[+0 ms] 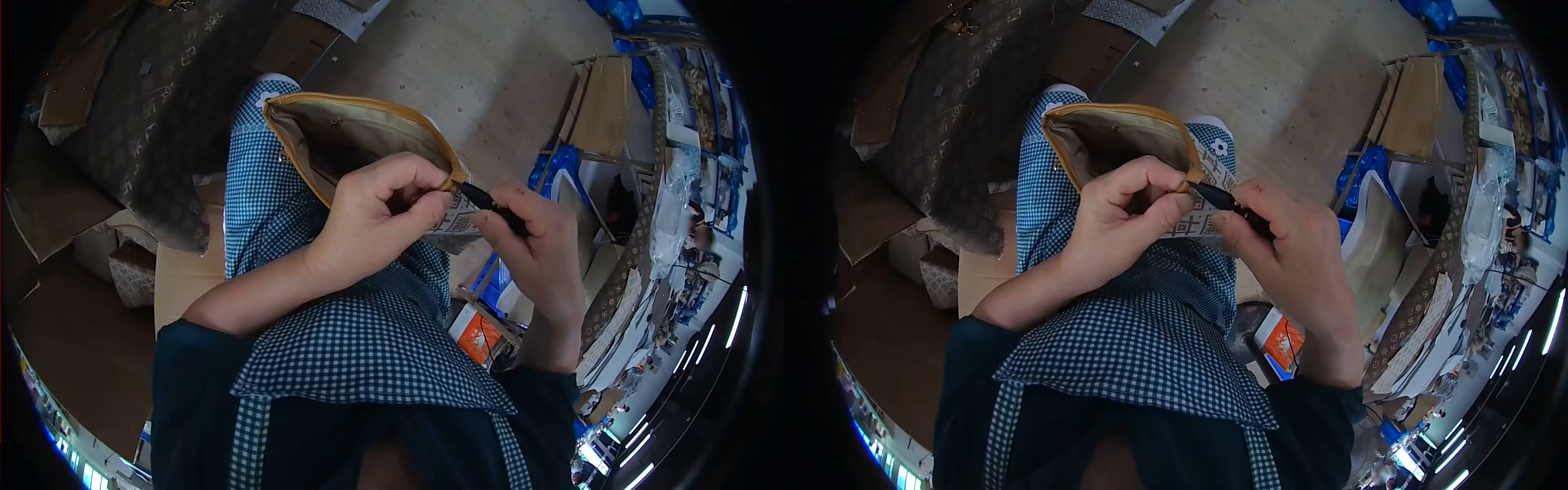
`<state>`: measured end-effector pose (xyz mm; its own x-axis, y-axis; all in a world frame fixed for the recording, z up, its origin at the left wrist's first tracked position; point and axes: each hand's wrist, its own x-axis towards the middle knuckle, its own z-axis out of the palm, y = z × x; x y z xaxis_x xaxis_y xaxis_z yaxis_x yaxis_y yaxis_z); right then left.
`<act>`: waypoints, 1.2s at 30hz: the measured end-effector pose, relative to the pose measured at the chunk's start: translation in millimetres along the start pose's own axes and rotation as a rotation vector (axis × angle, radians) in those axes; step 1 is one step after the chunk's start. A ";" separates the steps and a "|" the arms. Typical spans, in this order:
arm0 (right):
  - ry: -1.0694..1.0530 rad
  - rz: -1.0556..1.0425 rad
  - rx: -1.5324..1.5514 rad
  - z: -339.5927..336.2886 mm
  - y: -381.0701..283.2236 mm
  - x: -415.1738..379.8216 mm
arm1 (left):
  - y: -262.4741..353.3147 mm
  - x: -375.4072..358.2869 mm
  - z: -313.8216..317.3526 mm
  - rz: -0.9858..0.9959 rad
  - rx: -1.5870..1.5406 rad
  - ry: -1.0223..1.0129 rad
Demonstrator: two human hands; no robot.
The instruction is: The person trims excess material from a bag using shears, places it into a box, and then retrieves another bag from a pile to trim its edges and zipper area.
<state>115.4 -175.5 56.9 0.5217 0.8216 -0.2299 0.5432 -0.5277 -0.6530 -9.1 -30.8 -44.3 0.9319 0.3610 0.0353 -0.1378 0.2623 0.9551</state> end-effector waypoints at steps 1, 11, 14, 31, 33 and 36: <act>0.004 -0.008 -0.006 -0.2 0.6 -0.3 | 0.1 -0.3 0.4 0.000 -0.003 -0.004; 0.002 -0.045 0.035 -9.1 12.8 -5.4 | 2.9 7.9 6.4 -0.020 0.023 -0.073; 0.000 -0.044 0.094 -16.8 20.7 -10.9 | 10.0 13.3 9.9 -0.001 0.065 -0.115; -0.145 0.153 0.043 -42.4 14.3 -13.1 | 1.5 16.3 22.6 -0.051 0.030 -0.147; -0.169 0.166 -0.010 -45.3 8.9 -11.1 | 0.5 16.5 23.8 -0.051 0.031 -0.149; -0.185 0.170 -0.098 -48.1 -0.2 -7.8 | -0.9 17.0 24.9 -0.065 0.038 -0.156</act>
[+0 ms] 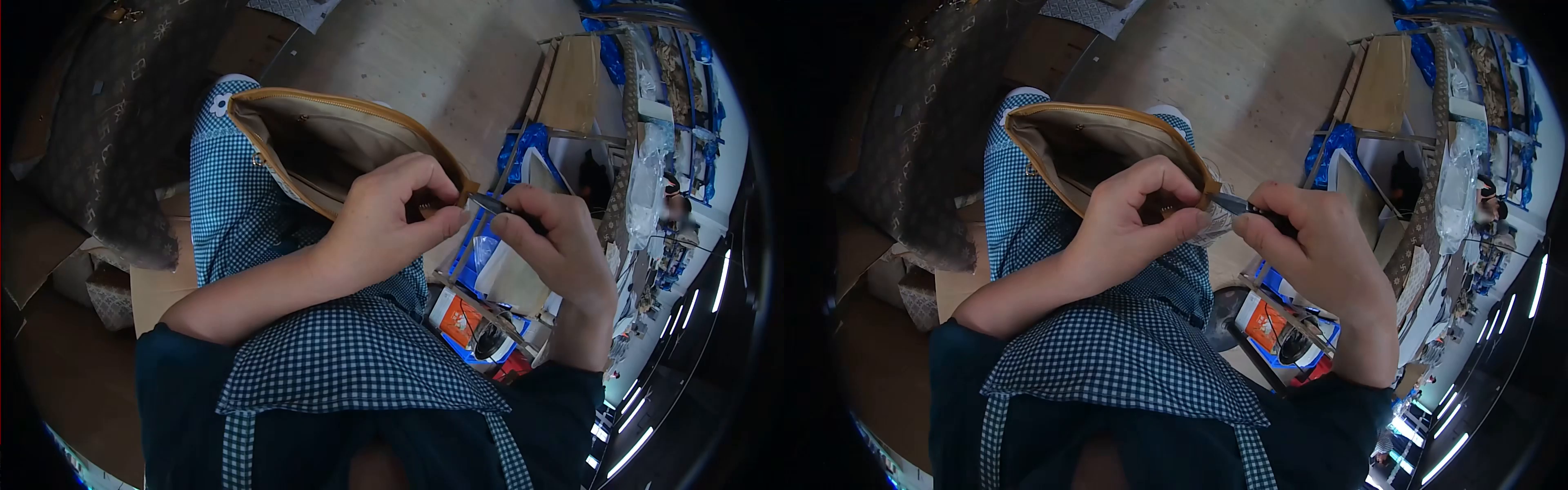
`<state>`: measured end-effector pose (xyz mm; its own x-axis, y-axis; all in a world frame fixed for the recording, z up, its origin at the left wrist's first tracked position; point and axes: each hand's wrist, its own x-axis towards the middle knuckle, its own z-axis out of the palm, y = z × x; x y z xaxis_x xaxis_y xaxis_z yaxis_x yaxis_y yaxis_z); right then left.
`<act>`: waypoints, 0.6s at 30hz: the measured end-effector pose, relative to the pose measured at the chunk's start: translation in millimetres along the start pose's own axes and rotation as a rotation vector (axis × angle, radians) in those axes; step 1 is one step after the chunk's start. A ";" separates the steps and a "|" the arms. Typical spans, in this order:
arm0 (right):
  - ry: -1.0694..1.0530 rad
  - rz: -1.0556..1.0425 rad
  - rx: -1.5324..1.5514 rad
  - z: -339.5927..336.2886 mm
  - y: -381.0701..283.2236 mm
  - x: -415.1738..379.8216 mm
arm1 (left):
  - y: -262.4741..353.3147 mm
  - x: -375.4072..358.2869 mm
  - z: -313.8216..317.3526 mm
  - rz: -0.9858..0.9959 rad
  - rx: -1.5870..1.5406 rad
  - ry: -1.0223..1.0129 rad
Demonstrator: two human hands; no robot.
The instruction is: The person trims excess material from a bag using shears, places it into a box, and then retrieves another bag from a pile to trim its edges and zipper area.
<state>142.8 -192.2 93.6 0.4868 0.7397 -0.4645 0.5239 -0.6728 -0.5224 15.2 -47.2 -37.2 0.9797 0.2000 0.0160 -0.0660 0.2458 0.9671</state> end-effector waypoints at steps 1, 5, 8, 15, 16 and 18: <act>-0.002 0.009 -0.023 -1.3 -4.4 0.4 | -0.7 0.3 0.0 0.000 0.001 0.000; -0.010 0.025 -0.141 -4.9 -13.4 0.3 | -1.2 1.2 0.1 0.001 -0.007 -0.011; 0.000 0.059 -0.120 -4.7 -20.5 -0.1 | -0.3 0.6 -0.3 -0.014 0.002 -0.025; 0.009 0.090 0.008 -1.4 -13.2 0.4 | -2.5 2.5 -3.5 0.038 0.019 -0.020; 0.005 0.099 0.012 -1.2 -12.8 0.4 | -1.8 3.1 -4.2 0.040 0.030 -0.019; -0.008 0.115 0.013 -1.7 -13.6 0.9 | -1.4 3.6 -4.6 0.042 0.039 -0.014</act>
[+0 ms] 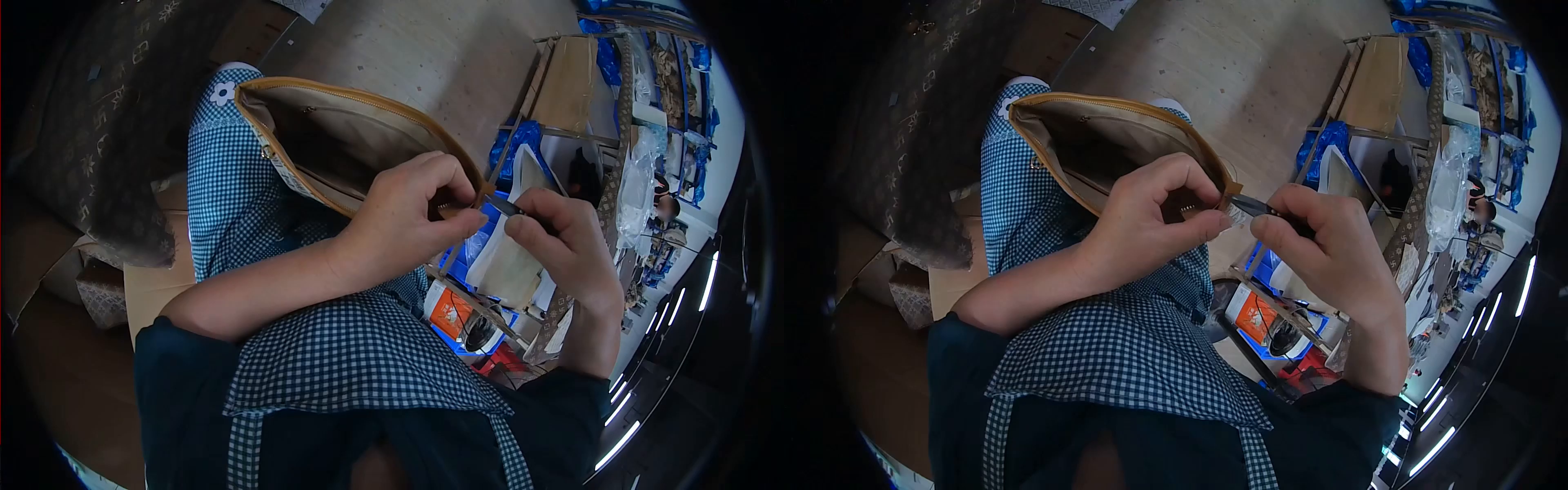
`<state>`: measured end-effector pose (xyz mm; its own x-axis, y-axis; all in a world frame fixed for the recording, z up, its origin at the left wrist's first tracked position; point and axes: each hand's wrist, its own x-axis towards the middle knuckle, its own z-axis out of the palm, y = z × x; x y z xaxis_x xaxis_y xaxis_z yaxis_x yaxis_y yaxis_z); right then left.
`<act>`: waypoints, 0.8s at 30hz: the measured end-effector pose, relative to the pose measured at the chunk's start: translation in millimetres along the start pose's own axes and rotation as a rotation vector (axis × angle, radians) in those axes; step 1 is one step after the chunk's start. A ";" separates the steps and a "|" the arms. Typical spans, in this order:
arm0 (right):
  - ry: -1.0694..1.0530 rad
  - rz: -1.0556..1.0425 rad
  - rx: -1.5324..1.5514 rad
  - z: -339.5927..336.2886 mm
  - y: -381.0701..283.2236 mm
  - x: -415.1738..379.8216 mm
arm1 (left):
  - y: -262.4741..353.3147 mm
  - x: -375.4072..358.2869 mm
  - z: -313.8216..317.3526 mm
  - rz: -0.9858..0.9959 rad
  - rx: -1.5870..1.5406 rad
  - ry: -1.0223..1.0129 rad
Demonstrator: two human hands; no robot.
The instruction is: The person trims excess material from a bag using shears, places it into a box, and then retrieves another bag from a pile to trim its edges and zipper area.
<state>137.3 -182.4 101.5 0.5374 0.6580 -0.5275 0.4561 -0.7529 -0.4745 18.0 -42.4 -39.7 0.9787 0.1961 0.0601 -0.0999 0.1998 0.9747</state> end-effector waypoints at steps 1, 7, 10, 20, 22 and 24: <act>-0.010 0.008 -0.004 -0.9 -0.9 0.0 | 0.1 0.0 0.4 0.000 -0.003 0.004; -0.012 0.005 -0.028 -0.2 -1.4 0.7 | -1.0 -0.8 2.1 -0.026 -0.027 0.003; -0.009 -0.006 -0.042 -1.0 -1.7 -0.2 | 0.7 -1.3 2.0 -0.038 -0.020 -0.007; 0.012 -0.052 0.000 -0.2 2.7 -0.7 | -7.5 2.2 4.2 0.119 -0.106 0.084; 0.004 -0.031 -0.020 -1.9 1.7 -0.5 | -7.7 5.3 0.9 0.112 -0.080 0.065; -0.003 -0.025 -0.049 -4.4 0.3 0.0 | -7.3 7.8 -0.9 0.091 -0.089 0.050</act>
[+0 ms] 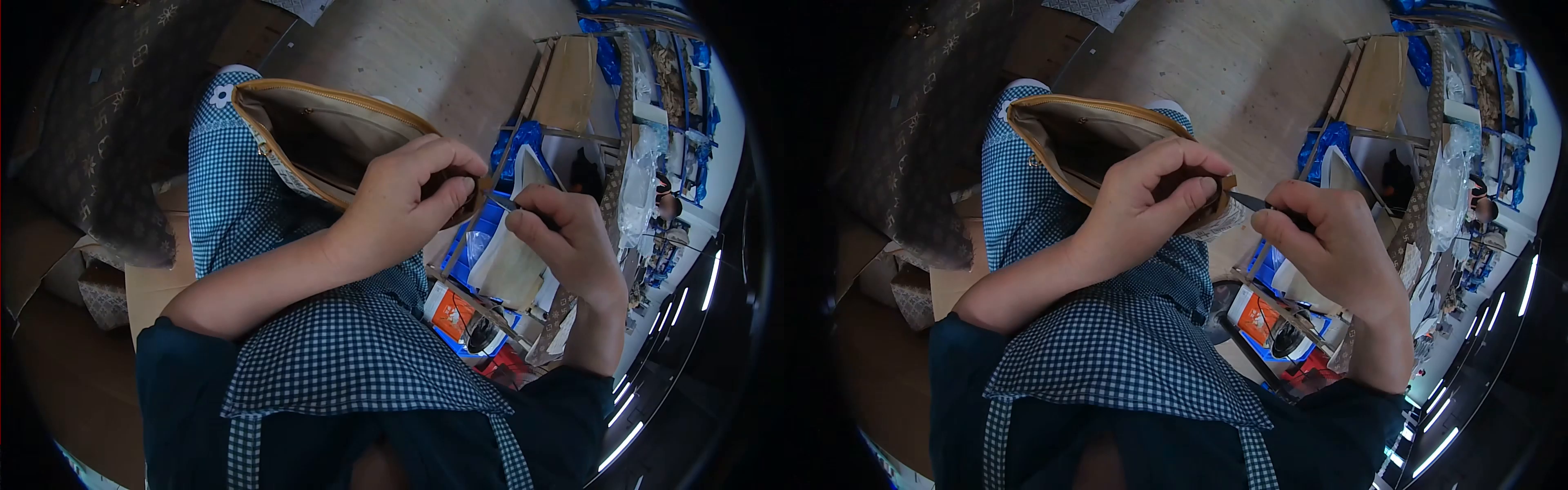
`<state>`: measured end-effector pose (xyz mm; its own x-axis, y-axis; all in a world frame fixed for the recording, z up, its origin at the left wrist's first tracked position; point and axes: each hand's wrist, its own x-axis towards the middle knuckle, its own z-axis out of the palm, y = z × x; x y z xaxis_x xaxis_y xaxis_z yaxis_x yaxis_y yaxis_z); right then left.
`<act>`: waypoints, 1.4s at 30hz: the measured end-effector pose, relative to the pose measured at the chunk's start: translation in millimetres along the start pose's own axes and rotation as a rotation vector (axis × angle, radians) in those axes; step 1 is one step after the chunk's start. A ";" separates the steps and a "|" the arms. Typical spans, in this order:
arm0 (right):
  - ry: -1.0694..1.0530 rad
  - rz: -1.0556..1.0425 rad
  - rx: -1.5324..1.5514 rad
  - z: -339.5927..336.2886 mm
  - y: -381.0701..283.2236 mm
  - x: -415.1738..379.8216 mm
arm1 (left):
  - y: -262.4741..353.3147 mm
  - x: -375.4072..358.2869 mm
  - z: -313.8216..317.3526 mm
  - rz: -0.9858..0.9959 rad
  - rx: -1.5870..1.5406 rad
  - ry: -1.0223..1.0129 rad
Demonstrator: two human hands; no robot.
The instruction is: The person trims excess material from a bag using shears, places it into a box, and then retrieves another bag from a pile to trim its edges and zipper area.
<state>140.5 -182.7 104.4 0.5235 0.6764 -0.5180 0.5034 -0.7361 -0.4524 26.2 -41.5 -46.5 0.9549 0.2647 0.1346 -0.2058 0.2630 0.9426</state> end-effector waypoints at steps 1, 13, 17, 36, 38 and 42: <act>-0.002 -0.005 -0.019 -1.3 -0.8 0.9 | 0.2 1.1 -0.8 -0.018 -0.020 -0.005; -0.131 -0.080 -0.311 -24.7 -21.3 18.0 | 3.4 12.9 -6.3 -0.106 0.002 -0.038; -0.131 -0.123 -0.460 -28.3 -27.7 23.4 | 6.2 14.3 -4.2 -0.129 0.065 -0.016; -0.238 -0.090 -0.768 -32.9 -63.9 39.5 | -5.7 13.4 -3.2 0.025 0.028 0.007; -0.247 -0.065 -0.777 -32.7 -72.8 40.3 | -4.4 14.7 -3.1 0.018 -0.071 -0.019; -0.253 -0.089 -0.771 -34.4 -70.5 40.7 | -3.5 17.7 -9.4 0.023 0.049 -0.060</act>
<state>150.0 -102.4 140.3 0.3343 0.6378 -0.6939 0.9158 -0.3937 0.0794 41.8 -29.0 -50.3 0.9614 0.2139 0.1730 -0.2185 0.2117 0.9526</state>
